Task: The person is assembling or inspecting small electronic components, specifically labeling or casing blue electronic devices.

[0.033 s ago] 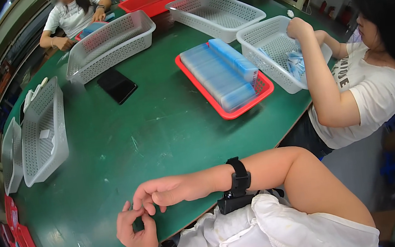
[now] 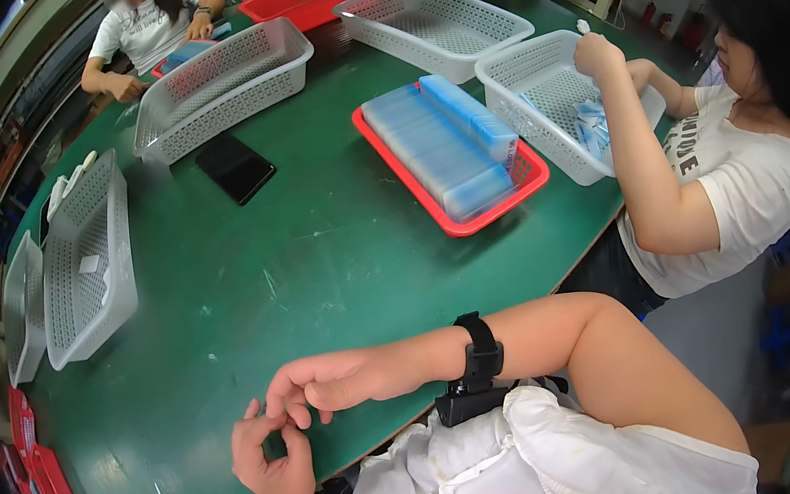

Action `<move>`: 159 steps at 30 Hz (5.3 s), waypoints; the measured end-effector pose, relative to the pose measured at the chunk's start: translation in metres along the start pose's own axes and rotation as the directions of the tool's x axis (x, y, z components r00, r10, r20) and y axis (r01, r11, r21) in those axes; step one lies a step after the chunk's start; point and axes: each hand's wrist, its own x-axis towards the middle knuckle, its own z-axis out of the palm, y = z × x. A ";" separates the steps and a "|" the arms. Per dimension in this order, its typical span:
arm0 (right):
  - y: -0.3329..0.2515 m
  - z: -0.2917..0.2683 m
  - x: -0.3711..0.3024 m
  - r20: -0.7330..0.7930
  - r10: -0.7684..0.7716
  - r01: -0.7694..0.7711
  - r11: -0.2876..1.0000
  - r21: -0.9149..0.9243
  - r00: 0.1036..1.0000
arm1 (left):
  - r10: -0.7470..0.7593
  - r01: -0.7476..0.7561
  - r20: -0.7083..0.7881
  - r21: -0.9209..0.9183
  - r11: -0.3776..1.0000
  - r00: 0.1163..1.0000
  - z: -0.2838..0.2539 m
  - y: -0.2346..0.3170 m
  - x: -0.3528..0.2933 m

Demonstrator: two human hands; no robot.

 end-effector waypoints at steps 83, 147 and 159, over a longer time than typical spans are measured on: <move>-0.135 -0.071 -0.144 -0.575 -0.347 -0.621 -0.027 -0.784 0.741 | 0.043 -0.045 0.063 0.038 0.998 0.997 -0.008 -0.015 0.001; -0.124 -0.071 -0.139 -0.477 -0.463 -0.606 -0.180 -0.775 0.747 | 0.013 -0.017 0.069 0.061 0.998 0.998 -0.010 -0.007 0.009; -0.120 -0.059 -0.138 -0.504 -0.505 -0.674 -0.238 -0.699 0.701 | 0.051 -0.055 0.083 0.046 0.997 0.995 -0.008 -0.005 0.012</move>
